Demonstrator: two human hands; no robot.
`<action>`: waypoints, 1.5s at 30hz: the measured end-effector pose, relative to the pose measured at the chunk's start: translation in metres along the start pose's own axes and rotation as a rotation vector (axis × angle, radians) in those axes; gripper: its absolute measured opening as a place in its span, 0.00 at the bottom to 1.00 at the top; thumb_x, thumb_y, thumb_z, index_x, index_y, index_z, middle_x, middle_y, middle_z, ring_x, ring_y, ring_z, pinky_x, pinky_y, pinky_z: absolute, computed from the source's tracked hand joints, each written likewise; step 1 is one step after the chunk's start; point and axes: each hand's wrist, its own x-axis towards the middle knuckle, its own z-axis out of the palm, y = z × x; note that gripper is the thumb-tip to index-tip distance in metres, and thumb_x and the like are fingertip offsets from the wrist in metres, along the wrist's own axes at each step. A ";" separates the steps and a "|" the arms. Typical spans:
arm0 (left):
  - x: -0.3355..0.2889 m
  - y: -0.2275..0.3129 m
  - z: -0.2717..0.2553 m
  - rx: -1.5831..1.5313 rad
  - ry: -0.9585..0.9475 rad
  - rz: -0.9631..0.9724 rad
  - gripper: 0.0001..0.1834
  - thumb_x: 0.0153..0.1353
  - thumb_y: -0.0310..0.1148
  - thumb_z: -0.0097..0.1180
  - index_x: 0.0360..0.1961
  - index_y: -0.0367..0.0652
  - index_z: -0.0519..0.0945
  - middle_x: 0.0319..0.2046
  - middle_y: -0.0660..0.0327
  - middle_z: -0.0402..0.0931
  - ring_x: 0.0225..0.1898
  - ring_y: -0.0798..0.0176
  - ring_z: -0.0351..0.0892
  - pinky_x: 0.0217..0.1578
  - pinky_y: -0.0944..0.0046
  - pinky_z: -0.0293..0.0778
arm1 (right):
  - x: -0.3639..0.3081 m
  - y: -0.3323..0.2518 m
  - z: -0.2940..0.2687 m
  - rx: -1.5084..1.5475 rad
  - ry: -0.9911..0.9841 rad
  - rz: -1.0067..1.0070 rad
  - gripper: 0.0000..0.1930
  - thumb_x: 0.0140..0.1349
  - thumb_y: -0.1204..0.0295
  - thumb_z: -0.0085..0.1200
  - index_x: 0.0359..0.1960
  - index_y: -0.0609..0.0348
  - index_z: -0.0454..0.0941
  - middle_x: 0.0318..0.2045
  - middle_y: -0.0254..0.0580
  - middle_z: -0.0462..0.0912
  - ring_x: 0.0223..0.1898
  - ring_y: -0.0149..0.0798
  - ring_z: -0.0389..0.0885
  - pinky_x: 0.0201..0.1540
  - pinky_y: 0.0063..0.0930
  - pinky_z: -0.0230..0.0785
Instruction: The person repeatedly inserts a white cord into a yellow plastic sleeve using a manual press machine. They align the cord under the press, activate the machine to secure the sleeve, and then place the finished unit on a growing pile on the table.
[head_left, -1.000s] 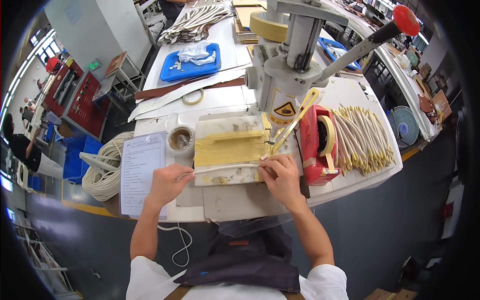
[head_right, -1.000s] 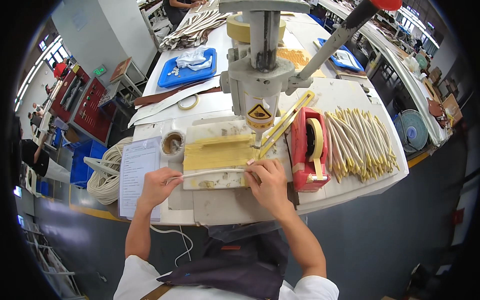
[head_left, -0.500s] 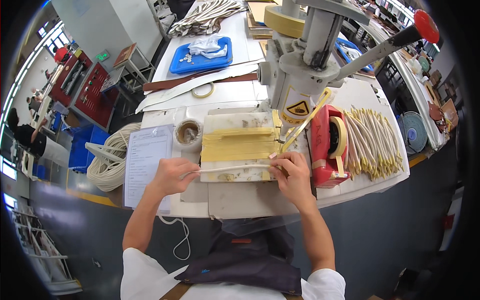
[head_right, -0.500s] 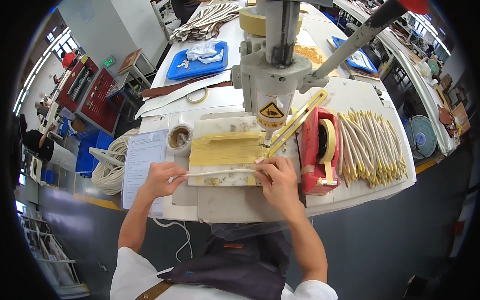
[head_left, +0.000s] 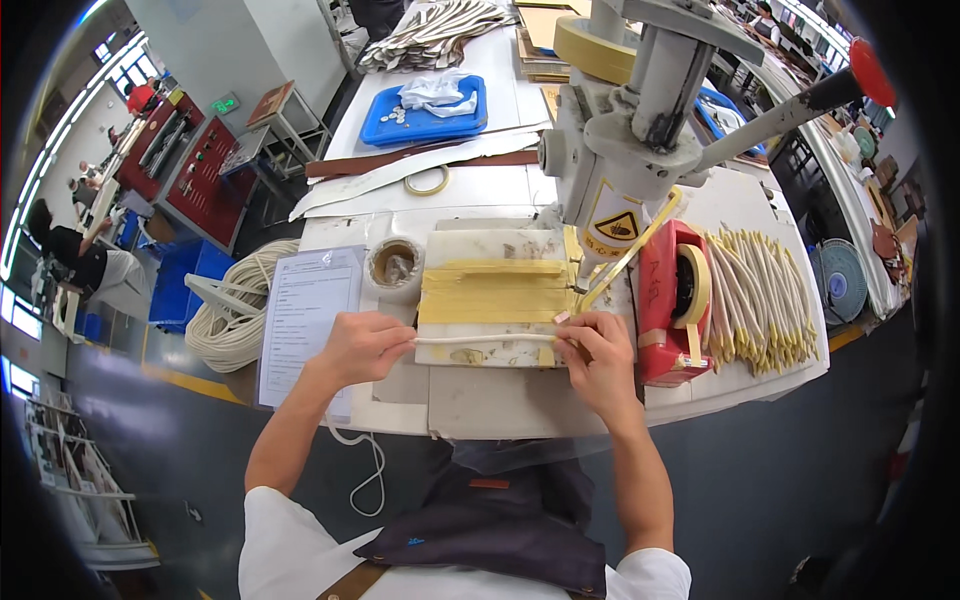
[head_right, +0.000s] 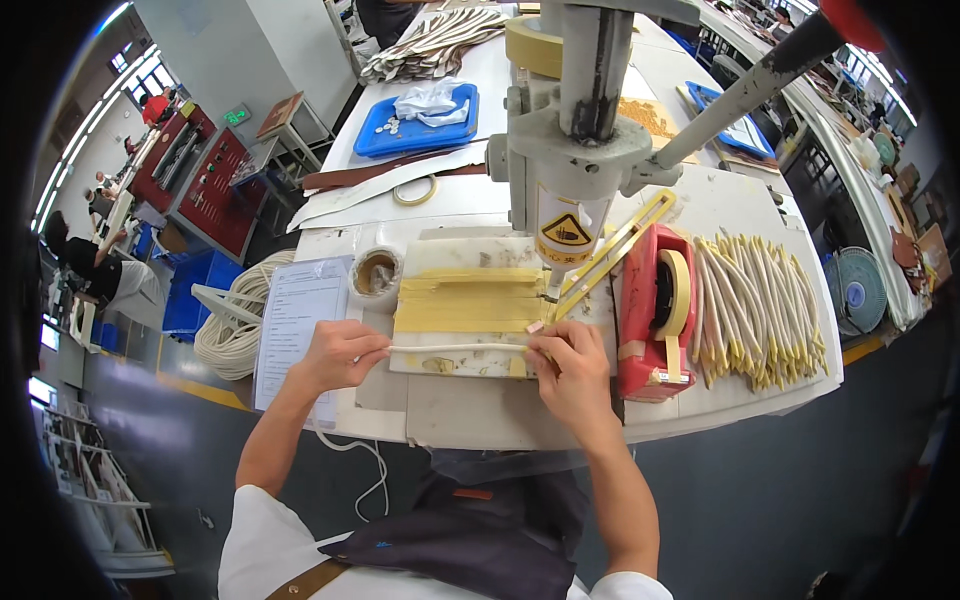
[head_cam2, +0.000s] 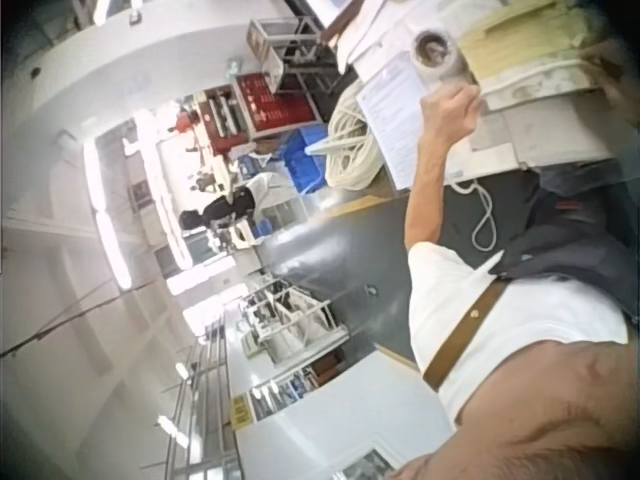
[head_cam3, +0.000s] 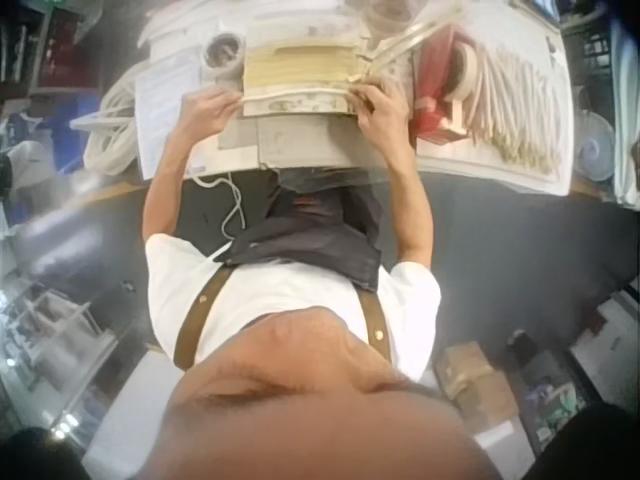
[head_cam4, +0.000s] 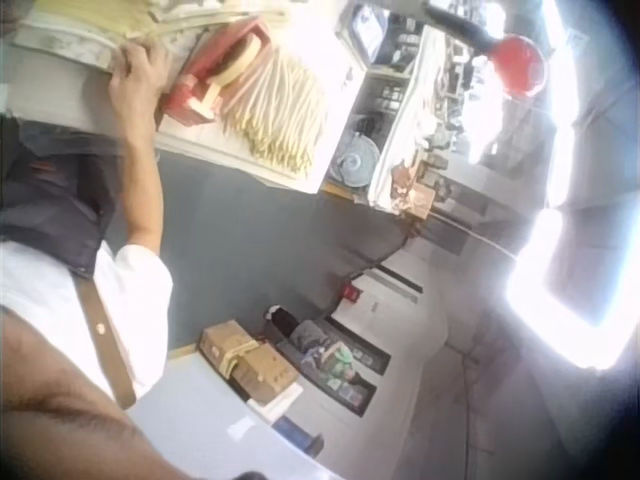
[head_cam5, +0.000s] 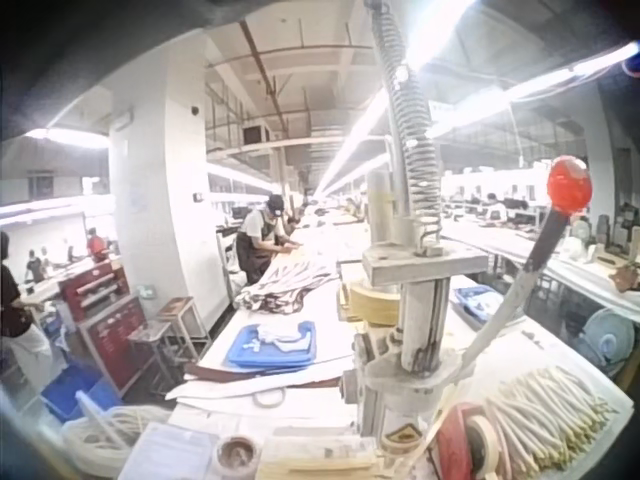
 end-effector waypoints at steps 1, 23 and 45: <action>-0.002 -0.001 0.001 0.023 -0.003 -0.005 0.06 0.52 0.29 0.70 0.32 0.46 0.87 0.26 0.63 0.83 0.25 0.58 0.82 0.25 0.61 0.76 | -0.001 0.001 -0.001 -0.003 0.004 -0.009 0.09 0.53 0.80 0.68 0.36 0.59 0.85 0.39 0.40 0.82 0.44 0.47 0.78 0.45 0.39 0.74; -0.031 0.116 0.017 -1.200 0.085 -0.725 0.07 0.64 0.24 0.61 0.35 0.28 0.85 0.26 0.56 0.82 0.28 0.65 0.82 0.30 0.66 0.78 | 0.025 -0.025 -0.180 0.040 -0.272 0.856 0.13 0.60 0.69 0.63 0.39 0.68 0.87 0.28 0.46 0.86 0.23 0.32 0.84 0.25 0.24 0.76; 0.025 0.153 0.047 -1.479 -0.007 -0.863 0.12 0.70 0.30 0.61 0.44 0.29 0.85 0.27 0.61 0.81 0.22 0.75 0.73 0.22 0.73 0.66 | -0.075 -0.002 -0.113 0.426 0.338 0.577 0.11 0.67 0.71 0.64 0.28 0.66 0.86 0.52 0.49 0.81 0.63 0.39 0.76 0.51 0.31 0.74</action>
